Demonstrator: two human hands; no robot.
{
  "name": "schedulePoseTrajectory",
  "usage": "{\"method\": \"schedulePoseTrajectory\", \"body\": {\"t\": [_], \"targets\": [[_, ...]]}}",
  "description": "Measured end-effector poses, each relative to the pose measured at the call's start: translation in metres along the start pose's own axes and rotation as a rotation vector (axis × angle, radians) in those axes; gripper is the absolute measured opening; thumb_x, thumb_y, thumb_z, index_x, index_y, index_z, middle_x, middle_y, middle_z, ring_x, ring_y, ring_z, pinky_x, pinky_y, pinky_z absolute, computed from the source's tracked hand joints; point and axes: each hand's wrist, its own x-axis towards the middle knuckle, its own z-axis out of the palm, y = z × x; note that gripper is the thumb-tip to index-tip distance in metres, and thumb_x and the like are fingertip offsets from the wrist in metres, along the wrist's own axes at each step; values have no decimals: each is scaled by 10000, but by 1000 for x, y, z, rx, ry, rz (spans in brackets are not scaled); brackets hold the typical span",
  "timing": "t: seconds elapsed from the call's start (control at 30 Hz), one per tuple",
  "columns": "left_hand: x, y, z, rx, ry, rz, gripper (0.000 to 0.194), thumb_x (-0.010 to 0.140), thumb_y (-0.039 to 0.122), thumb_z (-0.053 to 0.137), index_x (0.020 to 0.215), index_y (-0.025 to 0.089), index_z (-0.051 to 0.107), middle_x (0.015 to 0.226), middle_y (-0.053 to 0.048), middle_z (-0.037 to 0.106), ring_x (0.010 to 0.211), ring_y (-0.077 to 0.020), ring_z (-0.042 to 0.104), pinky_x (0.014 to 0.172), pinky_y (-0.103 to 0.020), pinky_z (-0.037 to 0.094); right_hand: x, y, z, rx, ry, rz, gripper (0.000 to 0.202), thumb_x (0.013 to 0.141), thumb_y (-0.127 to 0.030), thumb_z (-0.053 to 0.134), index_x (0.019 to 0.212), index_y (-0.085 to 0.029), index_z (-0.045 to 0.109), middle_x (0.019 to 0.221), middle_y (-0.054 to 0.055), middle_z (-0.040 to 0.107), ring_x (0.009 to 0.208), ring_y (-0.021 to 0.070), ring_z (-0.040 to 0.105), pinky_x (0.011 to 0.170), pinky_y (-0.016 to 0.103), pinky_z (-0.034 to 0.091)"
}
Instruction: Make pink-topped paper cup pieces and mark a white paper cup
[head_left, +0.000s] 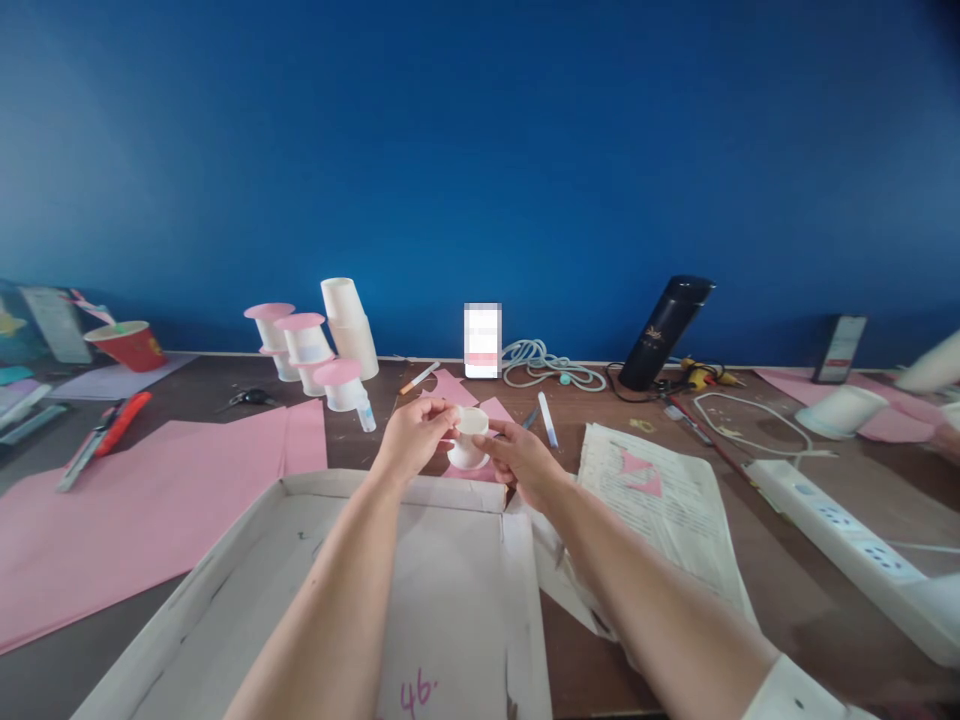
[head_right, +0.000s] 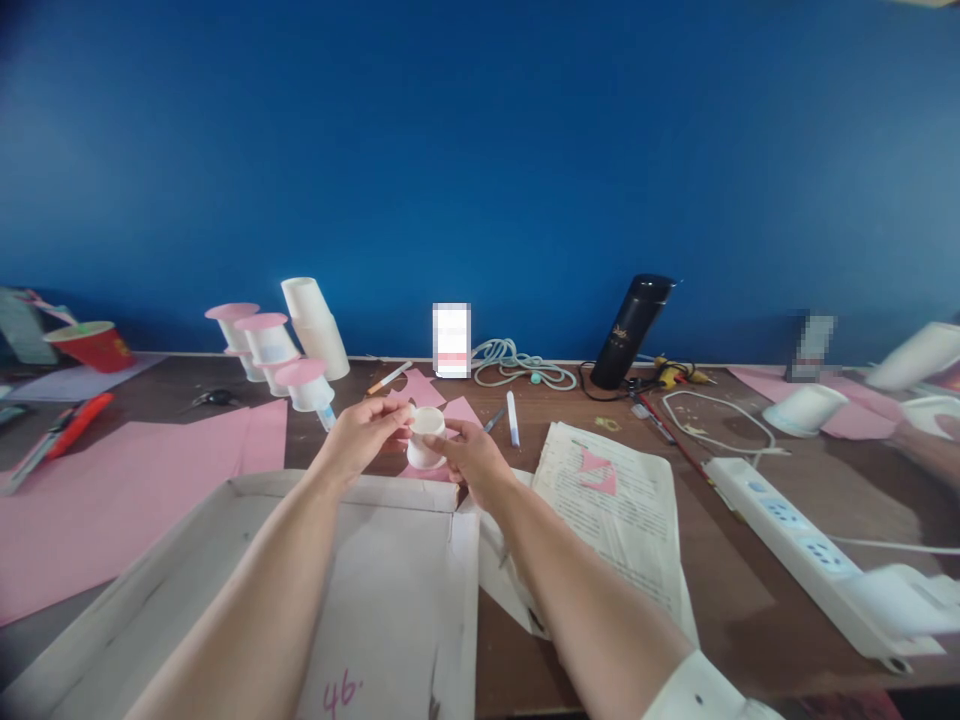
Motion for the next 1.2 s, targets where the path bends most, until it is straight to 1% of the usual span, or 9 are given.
{"method": "schedulePoseTrajectory", "body": {"t": [0.2, 0.3, 0.47, 0.6, 0.77, 0.93, 1.0, 1.07, 1.2], "targets": [[1, -1, 0, -6, 2, -7, 306, 736, 419, 667, 872, 144, 678, 841, -76, 687, 741, -160, 662, 615, -266, 571, 4, 3, -6, 62, -85, -10, 487, 639, -399, 781, 1045, -172, 636, 553, -73, 441, 435, 27, 214, 412, 198, 114], [1, -1, 0, -15, 3, -11, 309, 734, 420, 670, 875, 145, 678, 839, -77, 689, 729, -156, 662, 619, -272, 572, 3, 0, -6, 79, -143, 16, 387, 669, -383, 757, 968, -168, 639, 545, -80, 413, 433, 26, 194, 405, 198, 100], [0, -1, 0, -15, 1, -15, 320, 724, 427, 679, 875, 145, 676, 840, -82, 691, 727, -158, 660, 623, -276, 571, 5, -3, -10, 190, -183, 100, 270, 678, -310, 759, 853, -177, 603, 577, -85, 415, 427, 6, 172, 379, 159, 76], [1, -2, 0, -4, -4, -9, 328, 730, 435, 671, 884, 145, 675, 854, -83, 691, 751, -165, 662, 633, -282, 575, 10, -2, -16, 334, -193, 206, 253, 681, -225, 760, 849, -180, 577, 620, -73, 448, 417, -13, 188, 358, 106, 99], [0, 0, 0, 5, 6, -19, 332, 721, 449, 671, 872, 153, 682, 834, -68, 690, 738, -164, 665, 625, -274, 570, 11, -4, -23, 454, -227, 296, 191, 711, -179, 719, 831, -156, 572, 654, -45, 487, 419, -23, 208, 347, 77, 124], [-1, 1, 0, 2, 6, -25, 336, 719, 450, 669, 880, 154, 680, 829, -65, 692, 735, -164, 670, 622, -272, 568, 6, -7, -19, 338, -166, 244, 164, 709, -210, 710, 802, -159, 586, 637, -52, 485, 424, -4, 226, 342, 115, 140], [0, 0, 0, 2, 4, -20, 332, 725, 448, 663, 880, 155, 679, 833, -66, 694, 731, -164, 671, 623, -273, 569, 5, -8, -16, 274, -183, 190, 202, 698, -207, 715, 871, -177, 617, 614, -64, 465, 423, 4, 214, 347, 129, 124], [0, -1, 0, 2, 3, -12, 325, 730, 445, 659, 876, 155, 677, 832, -67, 696, 729, -165, 672, 623, -275, 571, 5, -8, -14, 232, -214, 149, 300, 689, -210, 721, 976, -199, 634, 602, -72, 447, 424, 8, 197, 354, 138, 105], [0, -1, -1, 10, 6, -11, 306, 731, 433, 661, 859, 155, 670, 821, -71, 699, 737, -176, 677, 619, -281, 573, 5, -7, -14, 202, -236, 129, 385, 694, -236, 721, 1068, -225, 631, 592, -78, 405, 427, 10, 172, 365, 140, 76]]}}
